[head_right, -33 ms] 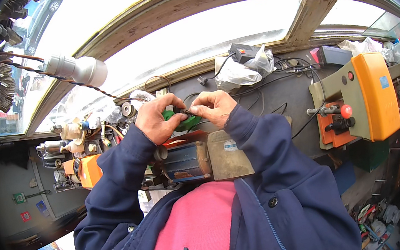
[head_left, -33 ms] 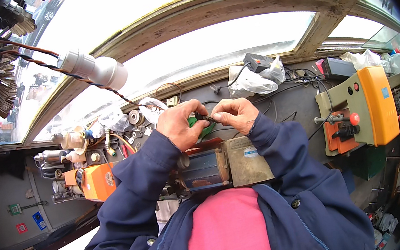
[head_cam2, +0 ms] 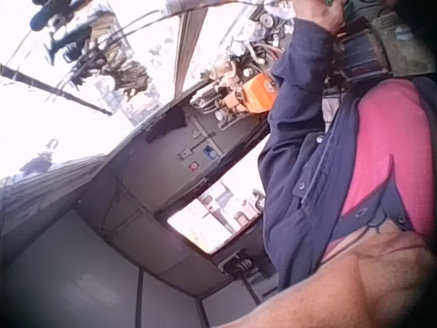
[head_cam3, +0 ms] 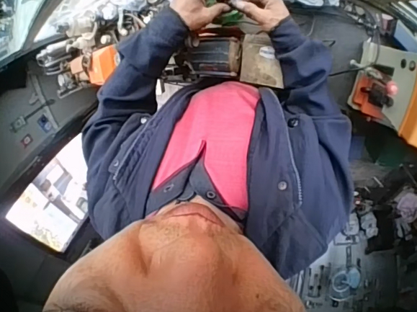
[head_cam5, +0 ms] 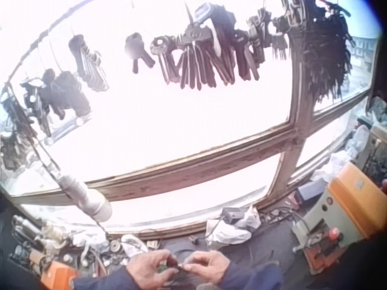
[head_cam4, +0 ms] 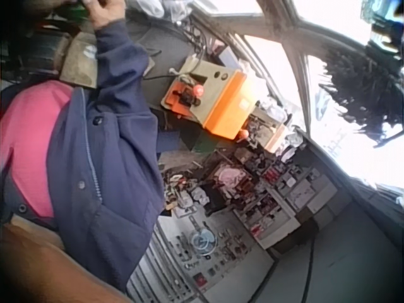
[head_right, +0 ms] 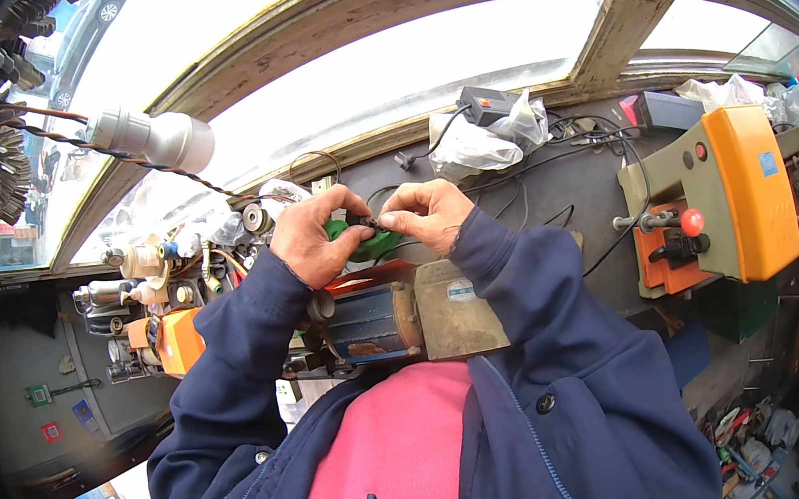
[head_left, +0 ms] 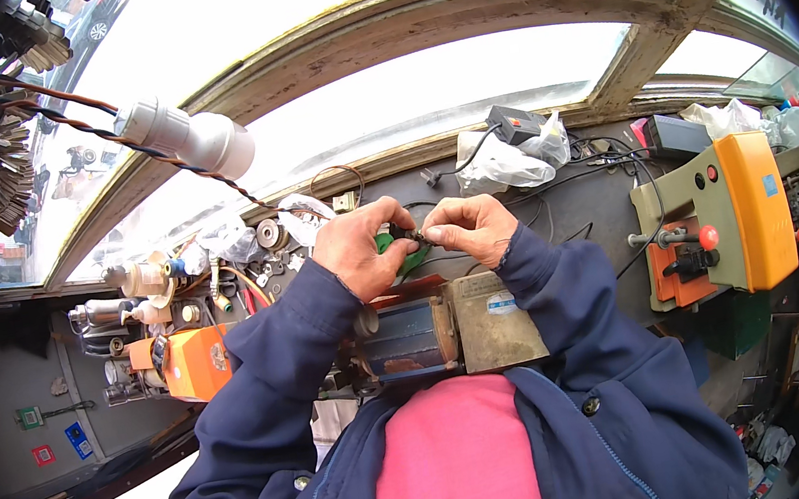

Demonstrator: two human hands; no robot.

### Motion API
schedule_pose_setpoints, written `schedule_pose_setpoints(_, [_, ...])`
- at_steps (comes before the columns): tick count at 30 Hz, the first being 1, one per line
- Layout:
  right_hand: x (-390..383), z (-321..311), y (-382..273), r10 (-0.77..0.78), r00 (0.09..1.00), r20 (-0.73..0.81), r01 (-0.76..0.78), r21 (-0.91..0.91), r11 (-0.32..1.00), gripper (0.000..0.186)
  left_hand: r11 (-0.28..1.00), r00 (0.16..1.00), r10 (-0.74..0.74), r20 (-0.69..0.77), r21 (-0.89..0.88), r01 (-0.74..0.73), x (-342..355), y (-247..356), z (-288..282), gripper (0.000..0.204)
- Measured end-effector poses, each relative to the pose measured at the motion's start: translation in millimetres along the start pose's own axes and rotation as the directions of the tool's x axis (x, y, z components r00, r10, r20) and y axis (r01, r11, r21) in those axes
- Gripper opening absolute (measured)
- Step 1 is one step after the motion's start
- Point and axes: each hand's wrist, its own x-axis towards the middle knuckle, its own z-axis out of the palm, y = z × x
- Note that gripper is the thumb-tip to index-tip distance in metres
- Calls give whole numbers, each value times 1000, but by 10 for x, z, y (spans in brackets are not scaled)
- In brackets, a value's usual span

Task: The person cleans a small black electrical component with a green cloth, then wraps it with black electrical tape. They move a plastic stool to retrieve the tape roll from under a pile of items, return to the workbench, and continue wrapping the component.

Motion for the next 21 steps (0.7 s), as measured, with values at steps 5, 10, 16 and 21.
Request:
schedule_pose_setpoints(5, [26, 0, 49, -8, 1000, 15, 7, 44, 999, 16, 999, 999, -42, 16, -24, 42, -15, 8, 7, 23])
schedule_pose_setpoints(10, [-1, 15, 3, -19, 990, -139, 4, -110, 994, 14, 999, 998, -42, 36, 2, 42, -13, -3, 2, 24])
schedule_pose_setpoints(16, [-9, 21, -48, -16, 991, -135, 12, -33, 999, 15, 998, 997, -59, 48, 12, 59, -16, 0, 2, 25])
schedule_pose_setpoints(21, [14, 40, -29, -19, 998, -59, 18, -26, 1000, 12, 1000, 999, -24, 26, 6, 24, -14, 11, -2, 25])
